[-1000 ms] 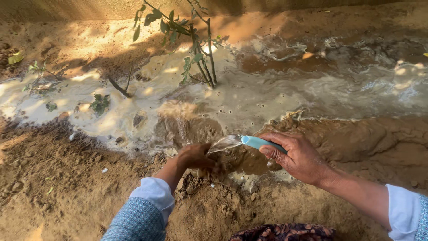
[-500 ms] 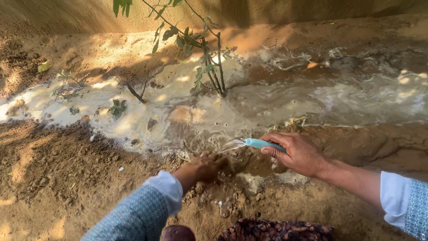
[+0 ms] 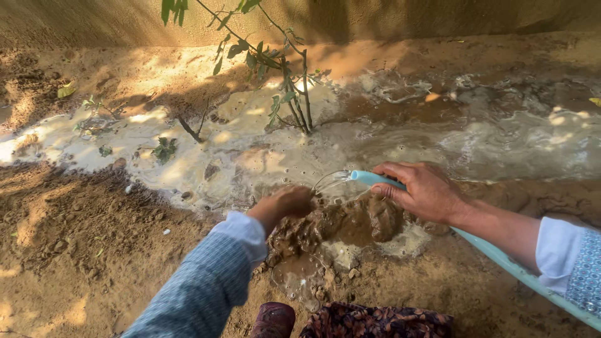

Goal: The person waters a small plant with a hose while using their other hand to clear dirt and guide the water around the base of the stem.

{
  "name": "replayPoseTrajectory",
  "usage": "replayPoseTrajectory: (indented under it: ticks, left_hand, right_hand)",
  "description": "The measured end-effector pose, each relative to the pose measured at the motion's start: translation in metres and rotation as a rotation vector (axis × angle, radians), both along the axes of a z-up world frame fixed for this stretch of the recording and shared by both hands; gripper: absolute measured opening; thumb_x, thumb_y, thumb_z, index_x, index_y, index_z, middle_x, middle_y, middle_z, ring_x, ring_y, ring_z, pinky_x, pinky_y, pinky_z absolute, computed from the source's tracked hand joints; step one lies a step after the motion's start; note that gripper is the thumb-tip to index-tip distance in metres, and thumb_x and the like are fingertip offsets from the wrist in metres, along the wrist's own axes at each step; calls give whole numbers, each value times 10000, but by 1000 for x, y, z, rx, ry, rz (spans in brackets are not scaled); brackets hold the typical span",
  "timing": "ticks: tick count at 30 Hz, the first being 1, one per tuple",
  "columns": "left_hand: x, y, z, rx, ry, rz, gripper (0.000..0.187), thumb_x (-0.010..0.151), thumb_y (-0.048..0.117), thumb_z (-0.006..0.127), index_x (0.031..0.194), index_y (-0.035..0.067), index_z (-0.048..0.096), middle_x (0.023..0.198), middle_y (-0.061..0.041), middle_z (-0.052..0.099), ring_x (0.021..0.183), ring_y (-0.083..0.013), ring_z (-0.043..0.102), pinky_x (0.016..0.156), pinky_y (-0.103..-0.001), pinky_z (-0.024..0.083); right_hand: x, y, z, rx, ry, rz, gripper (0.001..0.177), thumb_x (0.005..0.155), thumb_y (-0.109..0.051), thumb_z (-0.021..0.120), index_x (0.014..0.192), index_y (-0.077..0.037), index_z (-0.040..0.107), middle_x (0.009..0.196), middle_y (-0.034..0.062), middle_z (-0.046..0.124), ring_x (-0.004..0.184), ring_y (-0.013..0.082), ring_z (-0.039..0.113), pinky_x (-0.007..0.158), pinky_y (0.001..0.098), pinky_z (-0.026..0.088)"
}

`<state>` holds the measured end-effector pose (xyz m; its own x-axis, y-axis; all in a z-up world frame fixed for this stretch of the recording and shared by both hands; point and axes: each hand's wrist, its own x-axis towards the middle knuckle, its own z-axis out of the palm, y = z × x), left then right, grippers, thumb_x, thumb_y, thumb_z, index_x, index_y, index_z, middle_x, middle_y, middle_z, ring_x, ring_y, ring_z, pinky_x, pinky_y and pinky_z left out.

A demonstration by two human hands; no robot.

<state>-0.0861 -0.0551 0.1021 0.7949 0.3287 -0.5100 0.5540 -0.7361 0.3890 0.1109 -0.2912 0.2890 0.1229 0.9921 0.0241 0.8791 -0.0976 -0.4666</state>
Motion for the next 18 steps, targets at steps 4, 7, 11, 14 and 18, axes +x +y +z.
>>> replayPoseTrajectory:
  ticks: [4,7,11,14,18]
  left_hand:
    - [51,-15,70,46,25,-18,278,994,268,510,1207,132,626,930,-100,682,759,-212,614,750,-388,553]
    - [72,-19,95,124,-23,-19,274,936,273,590,1160,132,663,966,-113,698,818,-239,640,786,-394,557]
    - [86,-18,110,250,-93,22,280,859,280,698,1098,133,711,1014,-130,721,897,-275,675,833,-402,564]
    - [93,-14,128,325,-128,49,293,802,285,779,1051,133,748,1050,-142,738,956,-301,702,869,-408,568]
    - [100,-12,144,302,-132,87,313,732,298,872,994,139,805,1088,-145,765,1028,-323,739,921,-420,581]
  right_hand:
    - [5,-1,15,34,-88,-24,422,897,-502,630,1172,-190,699,941,11,793,804,175,772,744,390,604]
    - [13,-5,21,46,-134,-84,422,886,-494,636,1190,-206,695,941,13,786,789,185,764,744,399,603]
    - [31,-6,28,71,-114,-126,417,908,-482,629,1219,-211,691,949,16,794,820,197,769,762,409,598]
    - [44,-7,34,100,-105,-146,413,919,-496,624,1204,-207,699,936,19,799,837,196,779,767,413,598]
    - [52,-2,33,145,-140,-146,429,923,-502,621,1204,-187,693,956,36,787,848,218,768,765,424,592]
